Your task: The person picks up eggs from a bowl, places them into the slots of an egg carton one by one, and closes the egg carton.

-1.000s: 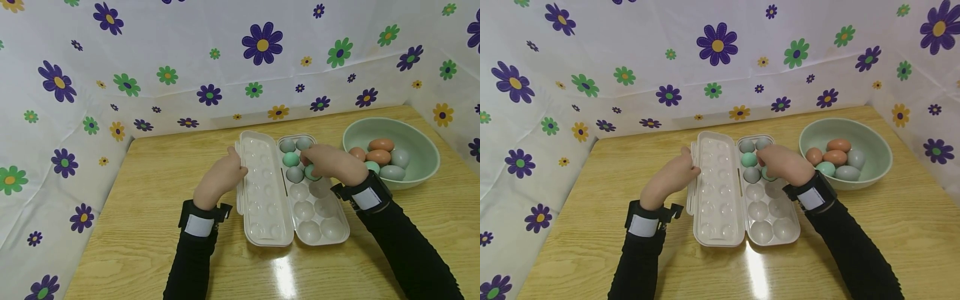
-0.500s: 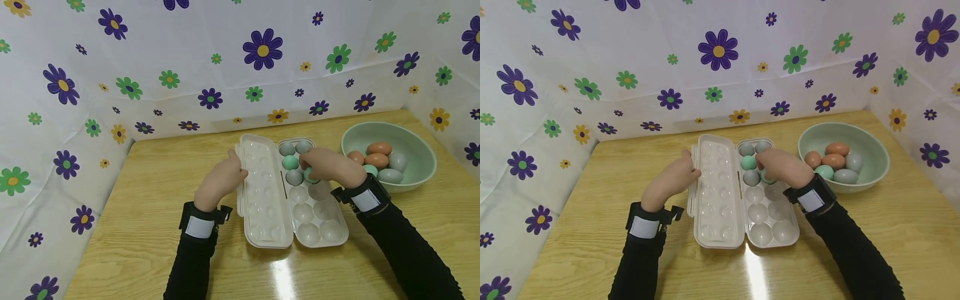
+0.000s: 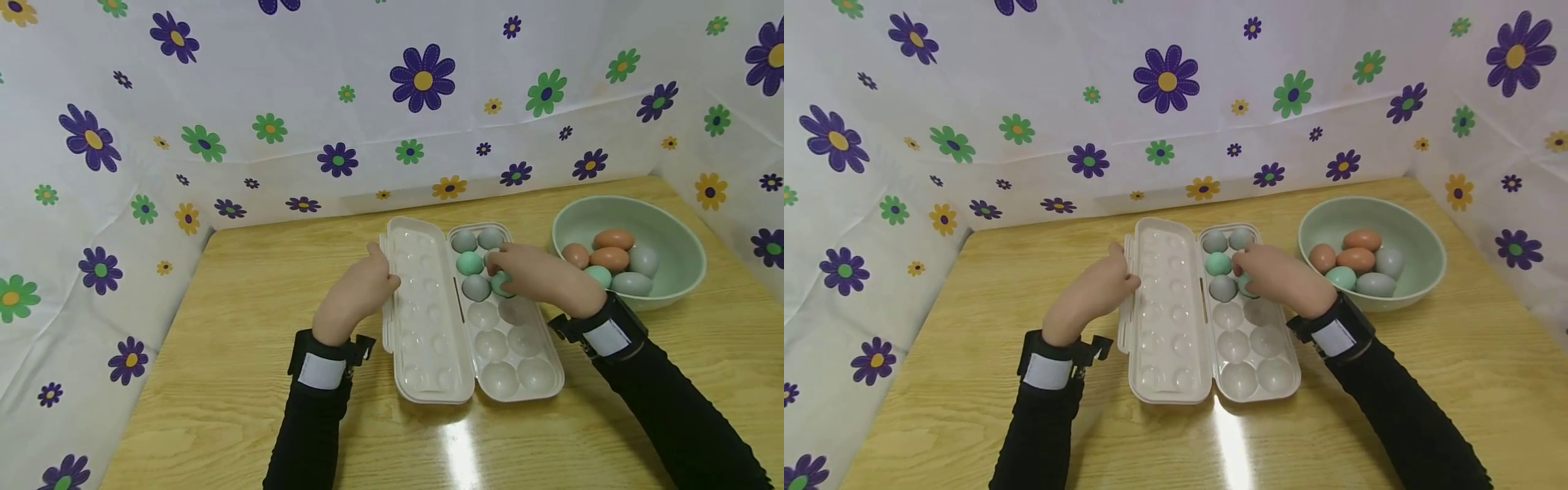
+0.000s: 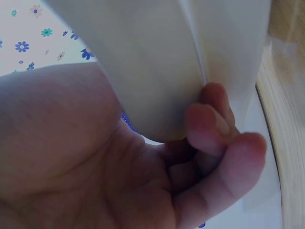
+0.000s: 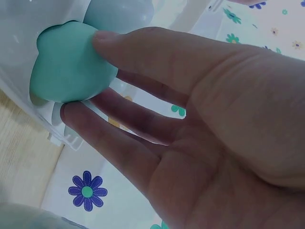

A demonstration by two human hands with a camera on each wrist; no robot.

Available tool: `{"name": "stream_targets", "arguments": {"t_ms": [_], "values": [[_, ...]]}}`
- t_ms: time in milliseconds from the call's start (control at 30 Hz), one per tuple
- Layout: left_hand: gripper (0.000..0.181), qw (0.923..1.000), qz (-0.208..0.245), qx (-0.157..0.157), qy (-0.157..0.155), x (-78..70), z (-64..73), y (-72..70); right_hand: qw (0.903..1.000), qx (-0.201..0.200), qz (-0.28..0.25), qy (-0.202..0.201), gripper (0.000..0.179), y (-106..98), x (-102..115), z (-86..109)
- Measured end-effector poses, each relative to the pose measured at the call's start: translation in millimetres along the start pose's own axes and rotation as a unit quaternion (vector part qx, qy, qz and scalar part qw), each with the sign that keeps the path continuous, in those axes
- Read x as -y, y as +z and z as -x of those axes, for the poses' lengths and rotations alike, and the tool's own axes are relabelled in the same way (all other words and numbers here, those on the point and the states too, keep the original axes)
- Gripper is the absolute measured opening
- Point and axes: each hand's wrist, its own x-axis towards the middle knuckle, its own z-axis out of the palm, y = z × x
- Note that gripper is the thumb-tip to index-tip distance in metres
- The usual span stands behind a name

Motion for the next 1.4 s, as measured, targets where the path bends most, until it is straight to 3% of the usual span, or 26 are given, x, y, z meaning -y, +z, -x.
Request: {"name": "stream_targets", "arguments": {"t_ms": [233, 500, 1000, 1200, 1400], "values": [[0.073, 1.0, 0.004, 0.001, 0.002, 1.1, 0.4, 0.2, 0.9998, -0.011, -0.014, -0.009, 0.026, -1, -2, 1.5], [0.073, 1.0, -0.003, 0.002, 0.0, 0.4, -1.1, -0.6, 0.997, -0.044, -0.063, -0.012, 0.027, -19, -12, 10.9], [0.073, 0.9999, -0.005, 0.01, -0.006, -0.8, -2.0, -0.2, 0.9869, -0.098, -0.098, 0.082, 0.035, -50, -85, 38.6], [0.073, 0.9999, -0.012, 0.008, -0.009, -1.4, -1.3, -0.5, 0.9796, -0.101, -0.142, 0.1, 0.041, -52, -112, 46.8], [0.073, 0.9998, -0.012, 0.009, -0.011, -1.3, -1.6, -0.2, 0.977, -0.114, -0.143, 0.109, 0.041, -49, -127, 49.4]]}}
